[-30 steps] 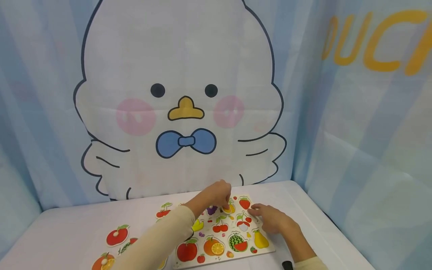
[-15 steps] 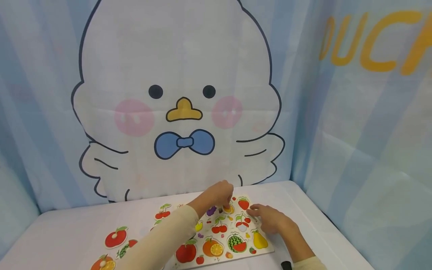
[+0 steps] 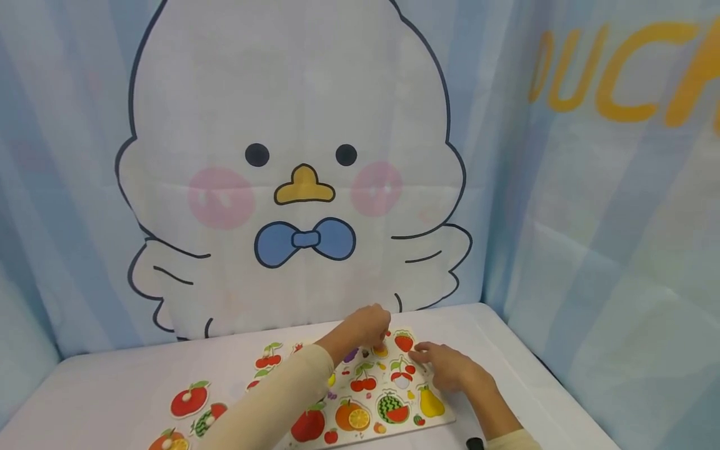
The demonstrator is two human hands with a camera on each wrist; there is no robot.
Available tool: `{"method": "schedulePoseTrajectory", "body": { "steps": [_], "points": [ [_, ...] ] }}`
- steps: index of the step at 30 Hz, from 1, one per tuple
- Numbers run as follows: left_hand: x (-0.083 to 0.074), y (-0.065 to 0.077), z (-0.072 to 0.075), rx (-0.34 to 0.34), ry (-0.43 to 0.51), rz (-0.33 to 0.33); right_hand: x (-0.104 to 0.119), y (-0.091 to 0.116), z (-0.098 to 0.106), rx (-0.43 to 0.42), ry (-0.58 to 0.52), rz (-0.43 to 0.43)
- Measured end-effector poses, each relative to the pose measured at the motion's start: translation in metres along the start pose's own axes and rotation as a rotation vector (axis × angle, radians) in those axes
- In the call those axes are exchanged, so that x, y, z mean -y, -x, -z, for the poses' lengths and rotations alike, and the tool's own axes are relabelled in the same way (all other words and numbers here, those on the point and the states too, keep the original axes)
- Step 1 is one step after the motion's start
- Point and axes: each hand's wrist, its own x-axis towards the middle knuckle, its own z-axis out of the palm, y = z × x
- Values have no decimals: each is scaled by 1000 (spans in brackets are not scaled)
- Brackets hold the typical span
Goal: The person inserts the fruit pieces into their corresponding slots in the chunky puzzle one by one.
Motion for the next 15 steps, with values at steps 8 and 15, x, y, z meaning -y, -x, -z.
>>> {"method": "schedulePoseTrajectory", "body": {
  "steps": [8, 15],
  "points": [
    [3, 6, -1, 6, 106, 33, 1, 0, 0, -1, 30, 2],
    [5, 7, 1, 53, 136, 36, 1, 1, -1, 1, 23, 6]
  ]
}}
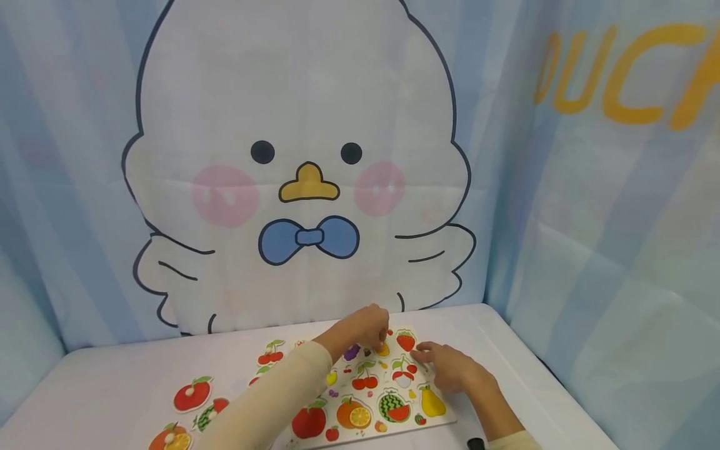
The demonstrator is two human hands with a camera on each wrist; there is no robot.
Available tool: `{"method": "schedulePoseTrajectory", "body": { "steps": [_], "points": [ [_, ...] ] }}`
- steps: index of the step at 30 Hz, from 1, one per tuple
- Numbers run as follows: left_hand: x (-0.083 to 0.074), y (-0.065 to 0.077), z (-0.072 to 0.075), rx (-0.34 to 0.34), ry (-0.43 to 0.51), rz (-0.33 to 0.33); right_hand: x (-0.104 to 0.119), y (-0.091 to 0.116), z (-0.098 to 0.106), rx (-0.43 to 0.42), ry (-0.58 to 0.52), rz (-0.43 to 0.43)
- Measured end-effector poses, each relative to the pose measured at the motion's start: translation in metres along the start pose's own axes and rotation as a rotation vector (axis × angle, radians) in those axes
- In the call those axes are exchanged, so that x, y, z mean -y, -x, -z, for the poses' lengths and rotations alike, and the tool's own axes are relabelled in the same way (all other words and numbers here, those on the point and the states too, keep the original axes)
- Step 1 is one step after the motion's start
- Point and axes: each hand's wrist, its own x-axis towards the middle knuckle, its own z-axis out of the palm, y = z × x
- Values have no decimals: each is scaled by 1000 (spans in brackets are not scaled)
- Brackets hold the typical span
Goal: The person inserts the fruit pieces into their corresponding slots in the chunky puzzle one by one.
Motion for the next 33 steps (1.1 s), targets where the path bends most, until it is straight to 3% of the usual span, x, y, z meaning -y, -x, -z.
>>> {"method": "schedulePoseTrajectory", "body": {
  "steps": [6, 15, 26, 33],
  "points": [
    [4, 3, 3, 33, 1, -43, -1, -1, -1, -10, -25, -17],
    [11, 18, 15, 156, 47, -92, -1, -1, -2, -15, -17, -18],
    [21, 29, 25, 219, 55, -189, -2, -1, -1, -8, -19, -25],
    [31, 45, 33, 236, 121, -231, 0, -2, -1, -8, -43, -30]
  ]
}}
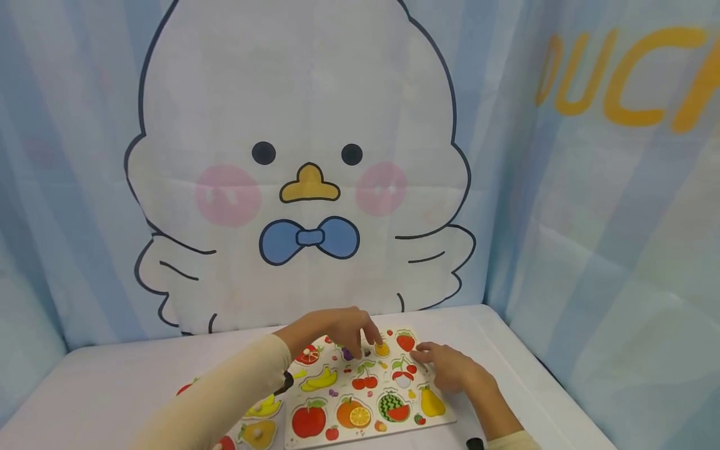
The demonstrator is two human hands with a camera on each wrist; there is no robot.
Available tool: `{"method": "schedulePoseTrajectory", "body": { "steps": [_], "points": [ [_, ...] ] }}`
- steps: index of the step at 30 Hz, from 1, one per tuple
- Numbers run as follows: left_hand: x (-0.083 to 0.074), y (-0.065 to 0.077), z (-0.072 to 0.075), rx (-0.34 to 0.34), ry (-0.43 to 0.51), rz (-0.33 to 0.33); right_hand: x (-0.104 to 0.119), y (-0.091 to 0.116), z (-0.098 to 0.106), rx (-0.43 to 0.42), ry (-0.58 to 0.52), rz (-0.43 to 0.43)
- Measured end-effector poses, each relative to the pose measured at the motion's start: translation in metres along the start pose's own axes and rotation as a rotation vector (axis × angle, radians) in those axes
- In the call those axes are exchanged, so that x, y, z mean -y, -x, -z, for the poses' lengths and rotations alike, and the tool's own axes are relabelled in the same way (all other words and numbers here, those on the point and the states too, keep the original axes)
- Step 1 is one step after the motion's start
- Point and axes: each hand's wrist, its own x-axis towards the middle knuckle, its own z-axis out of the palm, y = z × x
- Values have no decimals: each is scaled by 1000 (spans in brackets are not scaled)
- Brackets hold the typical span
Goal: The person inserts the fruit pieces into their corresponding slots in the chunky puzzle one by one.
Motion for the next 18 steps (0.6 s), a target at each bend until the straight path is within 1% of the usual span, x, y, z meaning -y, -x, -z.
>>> {"method": "schedulePoseTrajectory", "body": {
  "steps": [4, 9, 14, 18],
  "points": [
    [6, 16, 4, 4, 28, -23, 2, 0, 0, 0, 8, 0],
    [17, 32, 6, -16, 23, -34, 1, 1, 0, -2, 6, 2],
    [28, 48, 6, -30, 35, -11, 1, 1, -1, -1, 3, 9],
    [35, 63, 4, -30, 60, 31, 2, 0, -2, -7, 11, 13]
  ]
}}
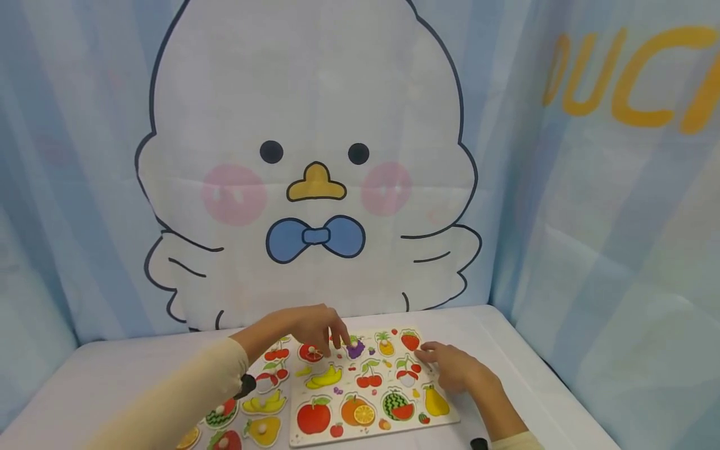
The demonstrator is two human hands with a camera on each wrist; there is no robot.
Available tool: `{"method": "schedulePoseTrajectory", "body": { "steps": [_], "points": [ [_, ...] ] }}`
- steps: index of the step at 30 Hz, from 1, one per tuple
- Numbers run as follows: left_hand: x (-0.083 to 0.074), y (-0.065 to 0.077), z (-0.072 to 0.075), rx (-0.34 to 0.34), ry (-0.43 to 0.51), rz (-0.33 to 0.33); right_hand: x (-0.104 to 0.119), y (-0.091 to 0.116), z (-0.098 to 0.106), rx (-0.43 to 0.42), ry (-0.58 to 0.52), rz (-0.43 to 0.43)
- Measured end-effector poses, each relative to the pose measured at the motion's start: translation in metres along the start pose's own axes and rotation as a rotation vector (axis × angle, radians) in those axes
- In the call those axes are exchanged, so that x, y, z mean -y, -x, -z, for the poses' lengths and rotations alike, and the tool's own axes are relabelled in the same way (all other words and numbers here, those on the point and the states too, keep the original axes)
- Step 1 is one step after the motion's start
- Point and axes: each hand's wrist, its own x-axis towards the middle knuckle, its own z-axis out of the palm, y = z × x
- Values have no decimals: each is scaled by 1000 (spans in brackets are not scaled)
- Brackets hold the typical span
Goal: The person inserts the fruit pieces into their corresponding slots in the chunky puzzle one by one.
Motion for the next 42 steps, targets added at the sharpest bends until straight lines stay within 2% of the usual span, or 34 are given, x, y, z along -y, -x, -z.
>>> {"method": "schedulePoseTrajectory", "body": {
  "steps": [14, 23, 28, 35, 42],
  "points": [
    [28, 43, -7, -33, 68, 62, -1, 1, -3, 11, -6, 8],
    [39, 71, -9, -27, 103, 112, 0, 1, 2, 4, -4, 33],
    [48, 86, -15, -36, 146, 92, 1, 1, 3, 6, -6, 40],
    [58, 107, -24, -24, 206, 21, 1, 0, 1, 8, 16, 34],
    [63, 130, -33, -12, 245, 27, -1, 0, 0, 11, 21, 33]
  ]
}}
